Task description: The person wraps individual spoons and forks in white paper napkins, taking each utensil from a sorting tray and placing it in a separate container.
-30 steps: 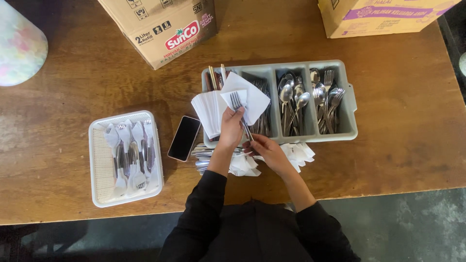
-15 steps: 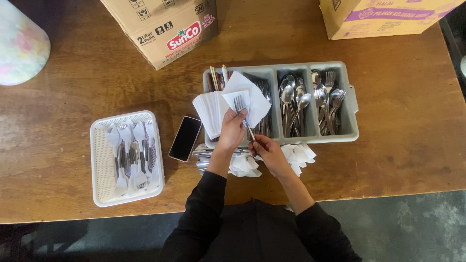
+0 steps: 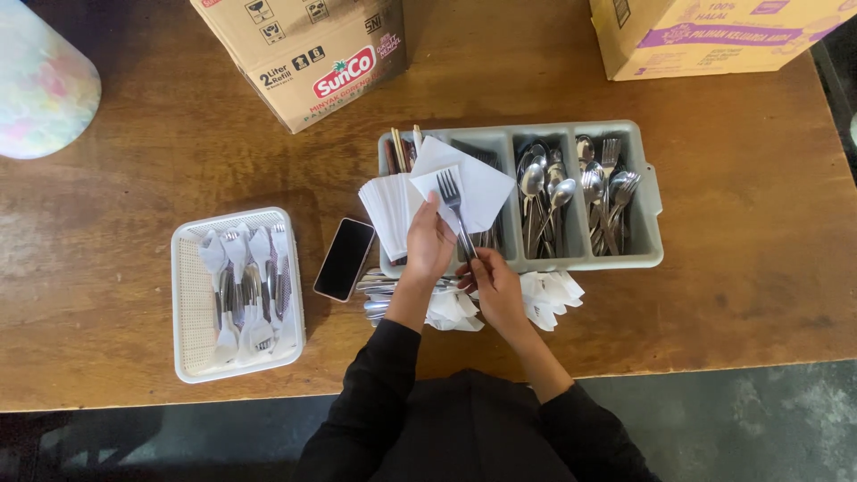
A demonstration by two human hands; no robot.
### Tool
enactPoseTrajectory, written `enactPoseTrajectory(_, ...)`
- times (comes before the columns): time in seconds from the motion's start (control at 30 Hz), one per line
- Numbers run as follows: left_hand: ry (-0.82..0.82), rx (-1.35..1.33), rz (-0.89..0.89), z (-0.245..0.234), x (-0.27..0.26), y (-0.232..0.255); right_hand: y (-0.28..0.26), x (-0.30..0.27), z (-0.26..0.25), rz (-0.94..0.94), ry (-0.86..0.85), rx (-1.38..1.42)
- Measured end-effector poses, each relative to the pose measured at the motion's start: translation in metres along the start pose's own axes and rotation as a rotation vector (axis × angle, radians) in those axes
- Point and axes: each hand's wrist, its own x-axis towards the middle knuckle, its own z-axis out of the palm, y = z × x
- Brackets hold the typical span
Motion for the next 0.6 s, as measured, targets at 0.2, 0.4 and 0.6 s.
enactPoseTrajectory(0.2,0.003,-0.093,-0.006,0.005,-0.004,0.003,-0.002,0.002,0.002,-0.068,0.014,0.129)
enactPoseTrajectory(0.4,-0.064,-0.443,-0.085,0.016,-0.012,0.013,0.001,0.005,-0.002,-0.21,0.071,0.052)
enactPoseTrajectory(0.6,-0.196,-0.549,-0.106,0.019,-0.013,0.018,-0.004,0.004,-0.001,-0.285,0.119,0.117)
